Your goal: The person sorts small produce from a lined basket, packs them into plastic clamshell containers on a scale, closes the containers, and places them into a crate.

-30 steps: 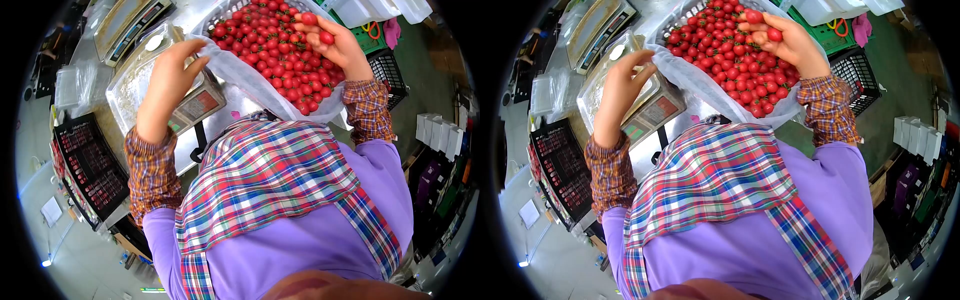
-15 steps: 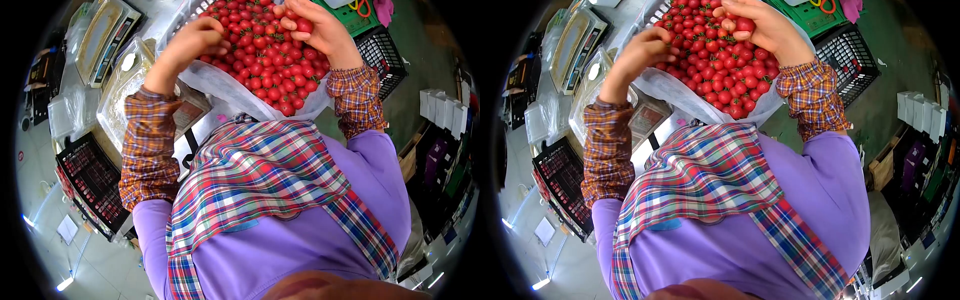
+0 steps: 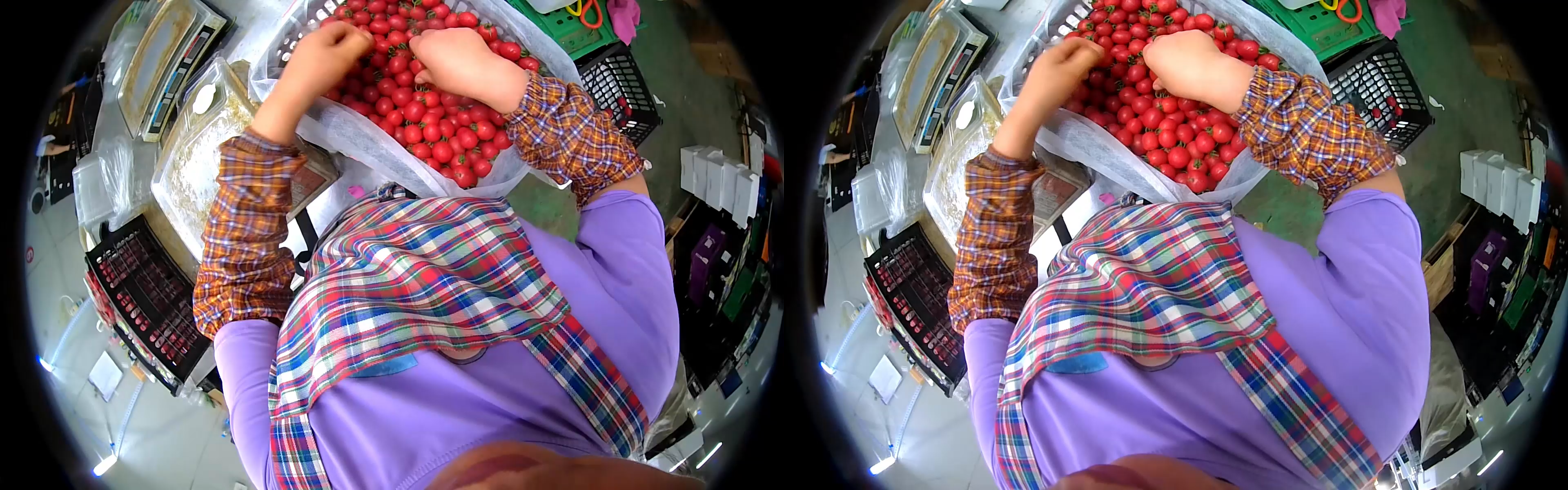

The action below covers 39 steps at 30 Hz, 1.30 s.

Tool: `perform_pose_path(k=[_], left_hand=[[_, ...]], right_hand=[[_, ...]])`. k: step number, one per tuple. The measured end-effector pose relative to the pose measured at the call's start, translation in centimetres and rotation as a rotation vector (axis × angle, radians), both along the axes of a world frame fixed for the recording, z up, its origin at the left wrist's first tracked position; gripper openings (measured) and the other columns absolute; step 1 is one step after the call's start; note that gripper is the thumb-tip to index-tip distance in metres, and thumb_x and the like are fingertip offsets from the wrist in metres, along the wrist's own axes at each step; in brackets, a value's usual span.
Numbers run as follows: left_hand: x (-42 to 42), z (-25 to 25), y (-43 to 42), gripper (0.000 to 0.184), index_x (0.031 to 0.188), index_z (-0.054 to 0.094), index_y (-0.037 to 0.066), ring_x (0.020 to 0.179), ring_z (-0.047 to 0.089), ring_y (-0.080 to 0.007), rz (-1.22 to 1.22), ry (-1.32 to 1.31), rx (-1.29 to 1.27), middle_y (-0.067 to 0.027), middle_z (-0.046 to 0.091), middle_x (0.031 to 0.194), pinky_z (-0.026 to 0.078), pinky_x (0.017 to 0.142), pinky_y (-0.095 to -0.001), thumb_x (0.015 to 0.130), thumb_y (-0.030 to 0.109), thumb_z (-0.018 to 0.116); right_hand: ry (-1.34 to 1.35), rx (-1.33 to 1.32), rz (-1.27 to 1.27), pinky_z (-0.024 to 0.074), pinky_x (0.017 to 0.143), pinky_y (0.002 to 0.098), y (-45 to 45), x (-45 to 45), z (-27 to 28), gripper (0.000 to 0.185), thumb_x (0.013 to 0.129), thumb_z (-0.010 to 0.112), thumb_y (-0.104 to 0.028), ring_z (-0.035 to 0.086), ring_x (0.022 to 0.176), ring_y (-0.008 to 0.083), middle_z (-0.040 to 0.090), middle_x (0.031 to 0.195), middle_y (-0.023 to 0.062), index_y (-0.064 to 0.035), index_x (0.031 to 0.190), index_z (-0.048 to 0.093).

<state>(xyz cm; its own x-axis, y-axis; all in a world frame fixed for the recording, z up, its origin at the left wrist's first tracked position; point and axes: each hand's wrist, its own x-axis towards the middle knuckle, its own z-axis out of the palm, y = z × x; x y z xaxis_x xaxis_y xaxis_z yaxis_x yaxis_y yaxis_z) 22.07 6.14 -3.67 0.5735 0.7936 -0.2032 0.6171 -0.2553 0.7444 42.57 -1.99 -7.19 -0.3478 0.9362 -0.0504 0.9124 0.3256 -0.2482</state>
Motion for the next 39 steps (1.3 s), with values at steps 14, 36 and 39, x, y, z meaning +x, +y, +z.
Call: perform_pose_path(k=[14,36,39], left_hand=[[3.1,-0.5,-3.3,0.037,0.094,0.060,0.007,0.068,0.063,-0.0262,-0.269,0.487,0.548,-0.0090,0.065,0.076,0.049,0.059,-0.0363,0.084,0.042,0.062],[2.1,0.1,-2.5,0.027,0.089,0.065,0.011,0.080,0.063,-0.0311,-0.283,0.621,0.630,-0.0125,0.060,0.095,0.052,0.065,-0.0423,0.077,0.034,0.068],[1.1,1.0,-2.0,0.025,0.094,0.066,0.009,0.070,0.062,-0.0223,-0.237,0.466,0.453,-0.0065,0.059,0.081,0.050,0.058,-0.0346,0.084,0.032,0.063]], right_hand=[[2.325,-0.977,-0.042,0.0448,0.051,0.0265,0.1,4.4,7.8,0.040,0.096,0.044,-0.035,0.058,0.088,0.0271,0.058,0.109,0.0166,0.0003,0.111,0.056],[-0.156,0.132,-0.140,0.0546,0.061,0.0410,0.4,0.2,1.1,0.017,0.072,0.063,-0.014,0.067,0.079,0.0301,0.065,0.091,0.0146,-0.0029,0.084,0.068],[-0.106,0.100,-0.184,0.0533,0.061,0.0402,0.6,0.0,1.2,0.023,0.077,0.065,-0.023,0.065,0.076,0.0311,0.065,0.088,0.0148,-0.0018,0.084,0.065]])
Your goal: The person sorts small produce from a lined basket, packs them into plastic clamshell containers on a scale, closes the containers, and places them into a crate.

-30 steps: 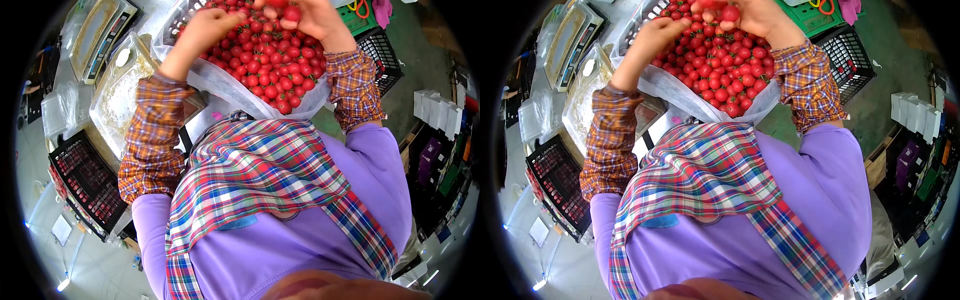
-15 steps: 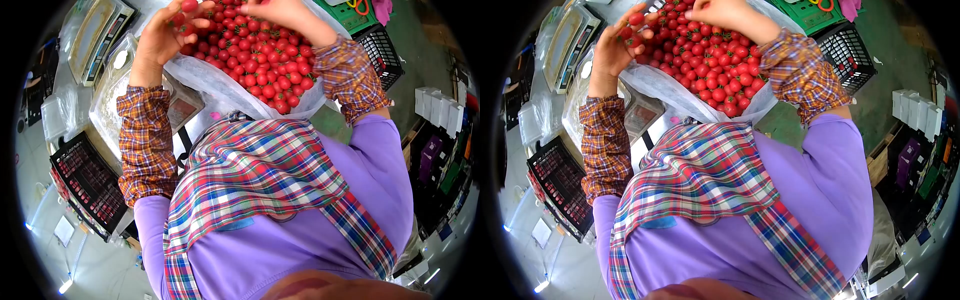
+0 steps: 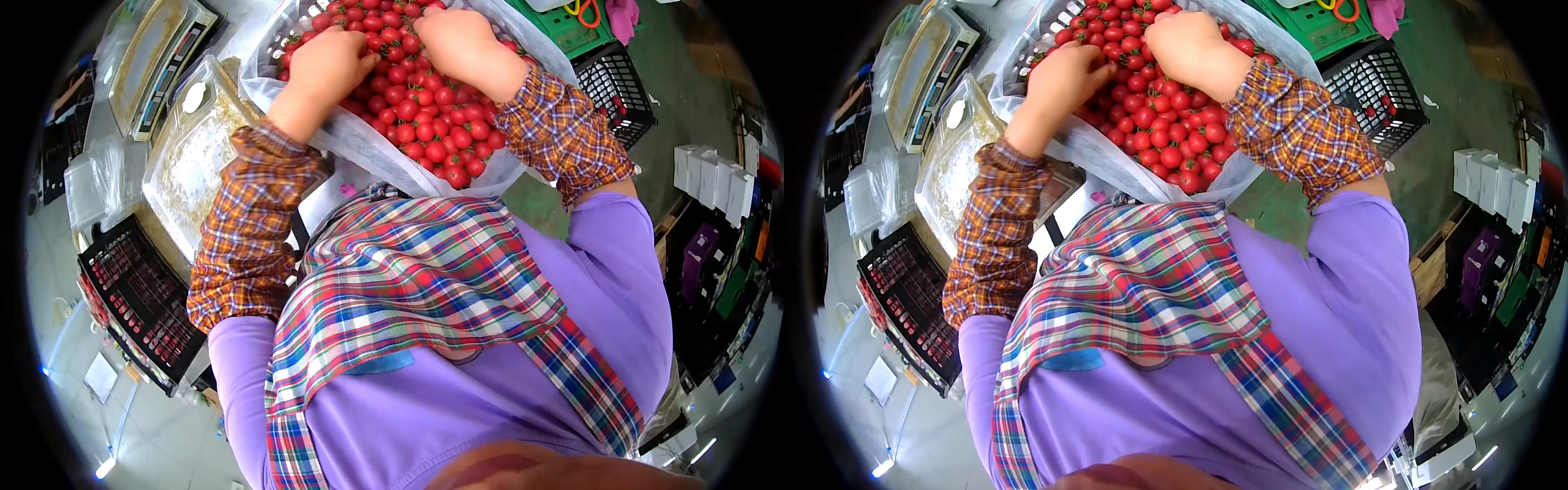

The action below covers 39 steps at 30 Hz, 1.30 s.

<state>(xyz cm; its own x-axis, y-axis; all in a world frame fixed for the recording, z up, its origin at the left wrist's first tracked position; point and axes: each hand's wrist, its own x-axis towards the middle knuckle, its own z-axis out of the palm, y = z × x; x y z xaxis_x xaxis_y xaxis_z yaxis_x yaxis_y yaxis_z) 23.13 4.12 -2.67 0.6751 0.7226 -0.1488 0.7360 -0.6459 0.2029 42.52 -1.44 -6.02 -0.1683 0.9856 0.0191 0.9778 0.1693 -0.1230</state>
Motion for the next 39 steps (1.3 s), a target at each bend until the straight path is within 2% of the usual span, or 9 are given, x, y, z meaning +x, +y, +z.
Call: perform_pose_path(k=[4,6,8,12,17,25,28,29,39], left_hand=[[-3.0,2.5,2.2,0.029,0.102,0.065,0.007,0.065,0.054,-0.0118,0.498,-0.728,-1.097,-0.0013,0.063,0.086,0.043,0.055,-0.0246,0.090,0.032,0.057],[-4.1,3.3,2.6,0.032,0.112,0.058,0.005,0.077,0.055,-0.0132,0.357,-1.098,-1.362,-0.0057,0.061,0.095,0.043,0.055,-0.0245,0.091,0.029,0.054],[-4.4,4.2,1.8,0.031,0.110,0.055,0.004,0.085,0.052,-0.0145,0.284,-1.201,-1.494,-0.0090,0.058,0.107,0.044,0.058,-0.0226,0.094,0.030,0.050],[-5.0,3.5,0.9,0.027,0.103,0.054,0.006,0.079,0.049,-0.0136,0.397,-1.179,-1.678,-0.0106,0.056,0.108,0.041,0.056,-0.0197,0.098,0.031,0.047],[-9.5,6.7,-1.0,0.047,0.089,0.054,0.007,0.073,0.044,-0.0126,0.461,-1.268,-1.550,-0.0094,0.057,0.108,0.037,0.056,-0.0227,0.093,0.053,0.044],[-21.1,9.0,-3.6,0.064,0.065,0.046,0.008,0.070,0.043,-0.0176,0.738,-1.446,-1.229,-0.0145,0.057,0.104,0.038,0.056,-0.0286,0.087,0.067,0.038],[-22.6,9.2,-5.2,0.060,0.073,0.051,0.006,0.071,0.048,-0.0188,0.874,-1.499,-1.187,-0.0146,0.059,0.100,0.042,0.057,-0.0298,0.089,0.063,0.041],[-23.1,9.1,-5.5,0.055,0.083,0.055,0.005,0.074,0.051,-0.0198,0.872,-1.524,-1.170,-0.0146,0.060,0.099,0.044,0.059,-0.0305,0.091,0.058,0.043],[-26.1,8.8,-6.8,0.043,0.115,0.051,-0.002,0.106,0.052,-0.0368,1.049,-1.746,-1.027,-0.0224,0.050,0.118,0.043,0.096,-0.0518,0.099,0.036,0.040]], right_hand=[[0.583,-0.204,-0.089,0.0501,0.063,0.0407,0.5,1.0,4.6,0.028,0.080,0.063,-0.030,0.064,0.069,0.0298,0.066,0.084,0.0160,-0.0022,0.081,0.067],[1.195,-0.339,-0.081,0.0497,0.057,0.0312,0.3,2.1,5.9,0.027,0.087,0.059,-0.026,0.062,0.073,0.0133,0.068,0.088,0.0065,-0.0022,0.095,0.068],[1.912,-0.534,-0.016,0.0500,0.056,0.0253,0.7,3.1,5.4,0.027,0.089,0.057,-0.022,0.063,0.078,0.0133,0.067,0.096,0.0086,0.0003,0.103,0.064],[2.348,-0.729,0.037,0.0500,0.052,0.0261,1.1,3.2,6.1,0.033,0.090,0.053,-0.020,0.064,0.082,0.0201,0.064,0.104,0.0136,0.0020,0.115,0.057],[2.394,-0.861,-0.304,0.0335,0.041,0.0161,2.3,1.2,5.9,0.017,0.089,0.056,-0.019,0.046,0.063,0.0120,0.056,0.081,0.0064,-0.0018,0.093,0.057],[2.106,-1.268,-0.089,0.0399,0.044,0.0232,5.3,-11.7,9.5,0.041,0.093,0.051,-0.039,0.056,0.069,0.0194,0.060,0.084,0.0089,0.0000,0.104,0.054],[2.033,-1.356,0.021,0.0546,0.057,0.0365,6.8,-17.8,8.7,0.039,0.085,0.064,-0.037,0.065,0.077,0.0264,0.063,0.087,0.0134,0.0005,0.095,0.058],[1.939,-1.314,-0.014,0.0550,0.058,0.0348,6.7,-19.5,9.2,0.052,0.085,0.061,-0.050,0.063,0.076,0.0246,0.060,0.087,0.0123,-0.0004,0.098,0.053],[1.822,-1.098,-0.062,0.0554,0.071,0.0536,7.1,-27.0,9.2,0.047,0.083,0.064,-0.049,0.055,0.075,0.0272,0.051,0.086,0.0087,-0.0050,0.087,0.048]])
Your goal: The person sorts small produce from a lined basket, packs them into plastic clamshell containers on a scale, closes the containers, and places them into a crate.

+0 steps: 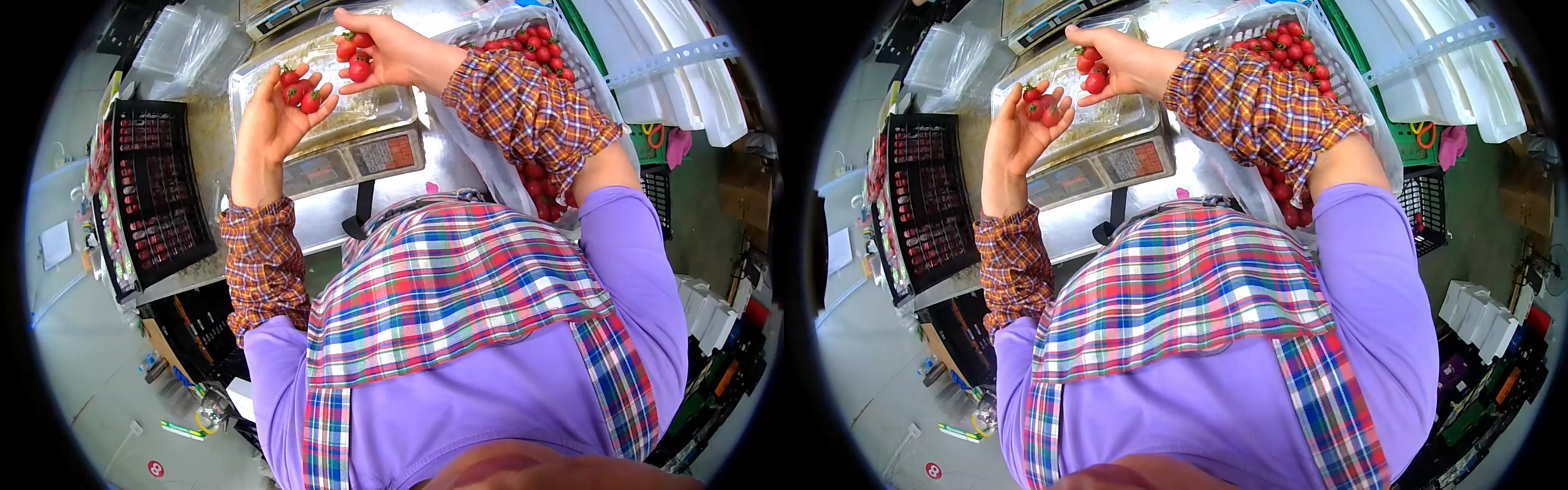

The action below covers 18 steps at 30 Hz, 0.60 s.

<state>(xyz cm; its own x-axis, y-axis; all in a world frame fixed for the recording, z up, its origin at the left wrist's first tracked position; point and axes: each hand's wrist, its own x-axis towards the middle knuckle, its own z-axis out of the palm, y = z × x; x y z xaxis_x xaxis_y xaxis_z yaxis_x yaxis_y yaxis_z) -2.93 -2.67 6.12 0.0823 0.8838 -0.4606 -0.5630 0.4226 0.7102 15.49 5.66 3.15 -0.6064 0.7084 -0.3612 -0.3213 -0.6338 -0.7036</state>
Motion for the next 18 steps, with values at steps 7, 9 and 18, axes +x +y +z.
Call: perform_pose_path(k=[7,9,18], left_hand=[[1.6,0.2,1.0,0.051,0.127,0.043,-0.004,0.115,0.047,-0.0409,0.008,0.104,-0.005,-0.0224,0.048,0.119,0.037,0.099,-0.0609,0.098,0.038,0.039],[1.7,-0.1,1.3,0.053,0.130,0.040,-0.003,0.109,0.049,-0.0400,-0.020,0.135,0.009,-0.0209,0.047,0.118,0.038,0.097,-0.0612,0.098,0.039,0.037],[0.4,-0.1,2.1,0.063,0.140,0.033,0.005,0.109,0.045,-0.0390,-0.110,0.320,0.079,-0.0245,0.033,0.135,0.042,0.094,-0.0526,0.094,0.046,0.045]], right_hand=[[-0.136,0.139,-0.022,0.0462,0.078,0.0575,0.1,-0.9,-0.4,0.066,0.084,0.058,-0.057,0.053,0.079,0.0225,0.050,0.095,0.0094,-0.0005,0.115,0.045],[-0.110,0.162,0.045,0.0360,0.093,0.0622,-0.8,0.3,0.9,0.081,0.084,0.057,-0.056,0.054,0.088,0.0244,0.042,0.120,0.0182,0.0026,0.134,0.032],[-0.098,0.441,0.064,0.0395,0.098,0.0532,-0.1,4.2,-0.9,0.068,0.088,0.061,-0.036,0.048,0.118,0.0393,0.033,0.138,0.0269,0.0048,0.135,0.035]])
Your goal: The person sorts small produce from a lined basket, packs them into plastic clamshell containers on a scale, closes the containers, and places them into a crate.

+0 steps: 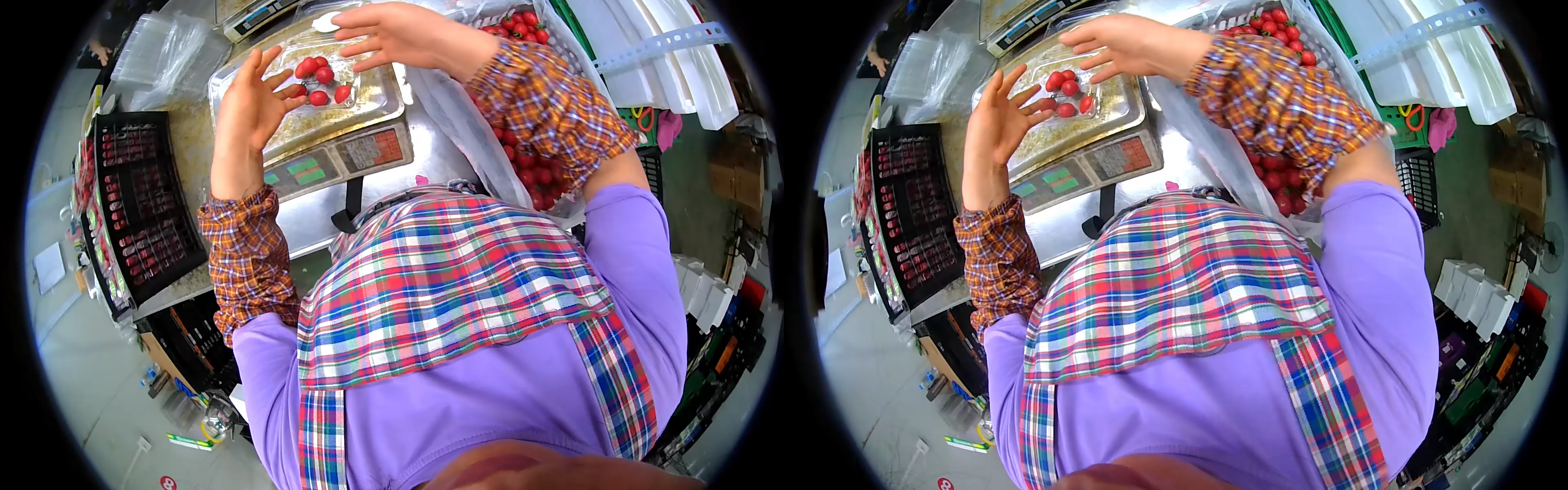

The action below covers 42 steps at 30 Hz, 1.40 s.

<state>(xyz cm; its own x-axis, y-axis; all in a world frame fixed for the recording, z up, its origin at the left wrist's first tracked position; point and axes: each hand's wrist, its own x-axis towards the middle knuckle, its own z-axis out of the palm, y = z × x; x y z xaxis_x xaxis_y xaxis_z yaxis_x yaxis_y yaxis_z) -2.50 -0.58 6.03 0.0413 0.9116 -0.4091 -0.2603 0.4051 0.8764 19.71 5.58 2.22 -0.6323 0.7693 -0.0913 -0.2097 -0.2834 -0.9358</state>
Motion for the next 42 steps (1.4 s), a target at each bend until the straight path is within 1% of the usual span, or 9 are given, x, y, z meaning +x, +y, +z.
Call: perform_pose_path(k=[2,3,9,17,20,26,35,39,42], left_hand=[[0.1,0.1,0.0,0.053,0.131,0.042,0.000,0.108,0.050,-0.0350,0.028,0.014,0.075,-0.0222,0.042,0.129,0.046,0.091,-0.0464,0.094,0.037,0.050],[0.8,0.3,-0.1,0.048,0.128,0.045,-0.001,0.107,0.052,-0.0332,0.028,0.049,0.125,-0.0209,0.046,0.125,0.047,0.089,-0.0448,0.094,0.033,0.051],[3.6,1.2,1.0,0.025,0.110,0.056,-0.002,0.076,0.059,-0.0130,-0.105,0.167,0.256,-0.0071,0.062,0.092,0.050,0.069,-0.0267,0.091,0.014,0.057],[16.7,-0.2,1.8,0.018,0.102,0.063,0.003,0.075,0.056,-0.0086,-0.700,0.494,0.315,-0.0008,0.063,0.088,0.045,0.068,-0.0218,0.090,0.016,0.061],[20.9,-3.7,2.6,0.015,0.097,0.066,0.003,0.074,0.056,-0.0077,-0.964,0.823,0.632,-0.0007,0.063,0.081,0.046,0.067,-0.0240,0.087,0.014,0.063],[25.7,-9.6,1.0,0.024,0.098,0.066,0.009,0.097,0.056,-0.0308,-1.290,1.123,1.075,-0.0092,0.060,0.096,0.047,0.083,-0.0411,0.074,0.008,0.067],[24.4,-9.5,1.7,0.019,0.093,0.061,0.006,0.094,0.056,-0.0335,-1.198,1.071,0.960,-0.0129,0.059,0.096,0.047,0.080,-0.0417,0.076,0.011,0.067],[23.6,-8.5,2.7,0.021,0.099,0.060,0.002,0.085,0.059,-0.0290,-1.230,1.046,0.823,-0.0144,0.059,0.093,0.047,0.076,-0.0357,0.079,0.008,0.064],[23.3,-7.2,2.5,0.020,0.101,0.063,0.004,0.083,0.061,-0.0227,-1.120,1.045,0.741,-0.0123,0.063,0.090,0.048,0.075,-0.0320,0.082,0.010,0.064]], right_hand=[[0.024,-0.052,-0.057,0.0519,0.082,0.0382,-0.3,3.4,0.6,0.036,0.086,0.064,-0.024,0.060,0.102,0.0273,0.059,0.115,0.0157,0.0003,0.112,0.059],[0.105,-0.201,0.011,0.0412,0.048,0.0219,-1.7,6.0,3.2,0.025,0.092,0.056,-0.026,0.057,0.067,0.0147,0.061,0.083,0.0053,-0.0022,0.102,0.057],[0.023,-0.093,-0.286,0.0290,0.044,0.0186,-3.5,18.8,2.3,0.015,0.093,0.055,-0.020,0.034,0.047,0.0041,0.048,0.065,-0.0036,-0.0086,0.082,0.056],[-0.011,-0.053,-0.703,0.0362,0.048,0.0211,-5.0,27.3,-3.7,0.010,0.089,0.059,-0.016,0.043,0.053,0.0065,0.050,0.068,-0.0023,-0.0077,0.085,0.056],[0.035,-0.027,-0.755,0.0367,0.048,0.0208,-5.3,26.2,-4.9,0.007,0.087,0.060,-0.011,0.046,0.056,0.0066,0.053,0.072,-0.0020,-0.0059,0.091,0.059],[-0.365,0.323,-0.541,0.0476,0.068,0.0248,-7.1,25.3,-4.3,0.011,0.085,0.062,-0.008,0.059,0.076,0.0108,0.065,0.083,0.0033,-0.0020,0.094,0.064],[-1.200,1.041,-0.079,0.0502,0.072,0.0366,-12.0,22.7,-7.5,0.022,0.069,0.075,-0.018,0.059,0.090,0.0236,0.058,0.085,0.0048,-0.0096,0.087,0.066],[-1.220,1.005,0.030,0.0502,0.072,0.0377,-11.4,21.9,-7.3,0.019,0.069,0.073,-0.019,0.056,0.093,0.0229,0.058,0.085,0.0049,-0.0083,0.082,0.065],[-0.961,0.871,-0.216,0.0491,0.073,0.0346,-10.2,23.3,-6.9,0.016,0.077,0.069,-0.018,0.060,0.086,0.0232,0.062,0.088,0.0073,-0.0050,0.084,0.065]])
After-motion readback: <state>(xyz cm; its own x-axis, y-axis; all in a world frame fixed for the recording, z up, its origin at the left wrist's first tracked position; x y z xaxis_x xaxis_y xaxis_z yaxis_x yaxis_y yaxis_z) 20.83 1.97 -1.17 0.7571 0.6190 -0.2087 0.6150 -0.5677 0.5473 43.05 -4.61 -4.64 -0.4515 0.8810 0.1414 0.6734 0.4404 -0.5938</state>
